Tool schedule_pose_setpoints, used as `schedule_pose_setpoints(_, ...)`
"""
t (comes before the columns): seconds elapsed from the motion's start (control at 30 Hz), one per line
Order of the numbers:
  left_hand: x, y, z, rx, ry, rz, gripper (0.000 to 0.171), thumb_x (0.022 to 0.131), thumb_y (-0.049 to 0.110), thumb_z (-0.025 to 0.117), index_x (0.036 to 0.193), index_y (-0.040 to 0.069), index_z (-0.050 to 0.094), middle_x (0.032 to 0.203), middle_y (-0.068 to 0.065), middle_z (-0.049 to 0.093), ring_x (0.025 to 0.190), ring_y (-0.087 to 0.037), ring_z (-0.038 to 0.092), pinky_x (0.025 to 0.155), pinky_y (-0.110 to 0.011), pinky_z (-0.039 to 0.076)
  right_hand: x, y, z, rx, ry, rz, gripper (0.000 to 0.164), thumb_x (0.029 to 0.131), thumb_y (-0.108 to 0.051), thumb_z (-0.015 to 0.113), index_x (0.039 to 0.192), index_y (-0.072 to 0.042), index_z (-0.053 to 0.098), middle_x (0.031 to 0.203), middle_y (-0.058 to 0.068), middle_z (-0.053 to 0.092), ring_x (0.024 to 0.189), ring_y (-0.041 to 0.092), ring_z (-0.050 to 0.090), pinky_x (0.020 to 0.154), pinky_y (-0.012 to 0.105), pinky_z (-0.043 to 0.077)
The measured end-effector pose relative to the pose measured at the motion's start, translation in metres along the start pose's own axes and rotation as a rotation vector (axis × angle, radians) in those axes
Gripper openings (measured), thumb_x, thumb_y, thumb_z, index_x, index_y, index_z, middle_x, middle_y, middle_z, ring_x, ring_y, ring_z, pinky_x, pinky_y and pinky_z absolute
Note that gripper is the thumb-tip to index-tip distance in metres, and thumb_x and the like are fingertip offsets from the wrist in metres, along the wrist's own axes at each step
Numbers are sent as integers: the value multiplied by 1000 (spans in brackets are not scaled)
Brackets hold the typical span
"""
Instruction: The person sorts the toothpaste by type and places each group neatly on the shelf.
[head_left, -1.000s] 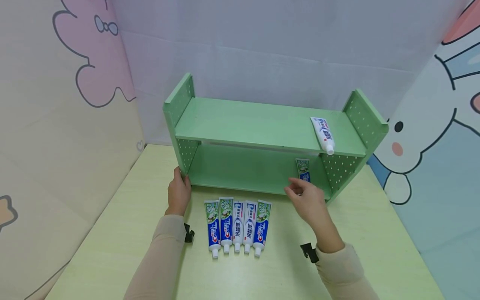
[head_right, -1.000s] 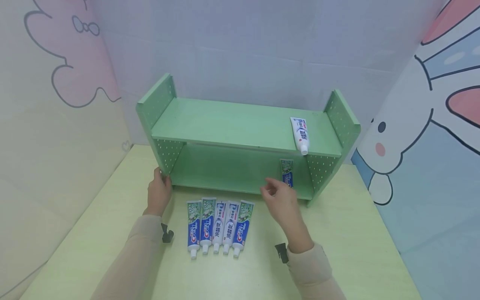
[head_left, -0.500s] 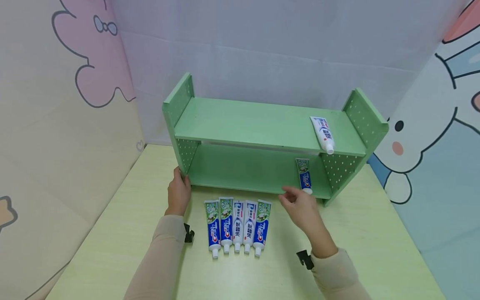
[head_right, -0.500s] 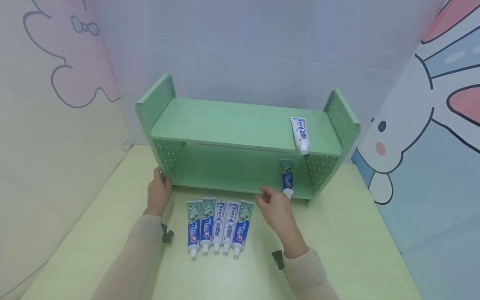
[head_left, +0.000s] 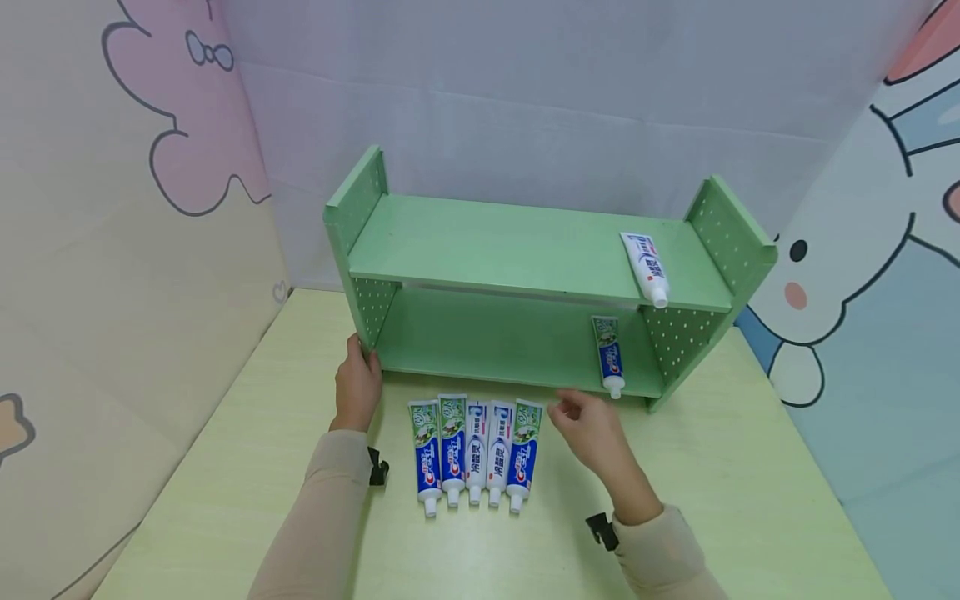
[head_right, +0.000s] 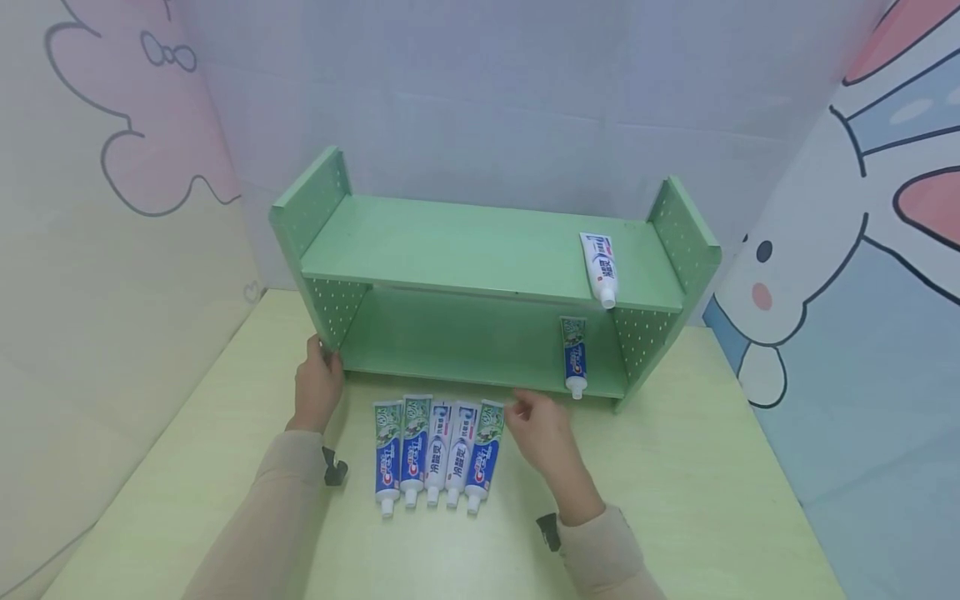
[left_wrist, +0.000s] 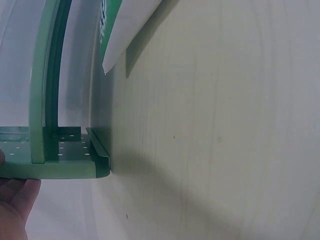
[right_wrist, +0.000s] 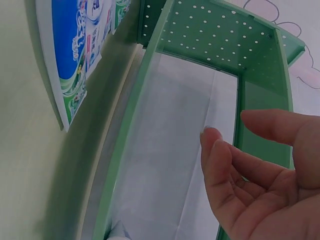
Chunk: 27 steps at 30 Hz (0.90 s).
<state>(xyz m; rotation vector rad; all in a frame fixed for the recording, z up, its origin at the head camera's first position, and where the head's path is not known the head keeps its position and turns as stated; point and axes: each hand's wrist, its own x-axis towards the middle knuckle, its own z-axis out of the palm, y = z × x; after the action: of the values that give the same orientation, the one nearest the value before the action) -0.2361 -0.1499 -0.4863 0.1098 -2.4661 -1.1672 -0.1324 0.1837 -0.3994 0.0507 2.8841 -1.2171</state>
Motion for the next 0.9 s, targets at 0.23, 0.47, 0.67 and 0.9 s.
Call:
schedule_pose_setpoints(0.23,0,-2,1,-3,-4,-1,42,103,8,47,141,-3,34,117,-36,57,98,-48,61,75,-56,48,-2,8,15,4,-39,20,32,91,-10,66,119,7,65,85,5,63,68,16,54,57,29,46)
schedule_pose_setpoints(0.47,1,-2,1,0,-1,8,42,103,9,47,141,-2,34,117,-36,57,99,-48,61,75,-57,48,-4,12,24,3,-91,89,36,92,-11,65,123,7,62,86,5,61,66,16,50,56,30,43)
schedule_pose_setpoints(0.67,1,-4,2,-2,8,25,41,103,9,46,141,-3,34,117,-36,57,98,-49,61,75,-57,48,-6,17,31,-13,-120,116,36,92,-12,65,122,8,62,83,4,60,62,15,48,54,29,41)
schedule_pose_setpoints(0.9,1,-5,2,-1,16,31,41,103,9,48,139,-3,35,115,-36,58,96,-49,62,73,-57,49,-8,22,40,-74,-172,147,38,92,-14,66,121,9,61,81,4,60,65,16,51,56,30,43)
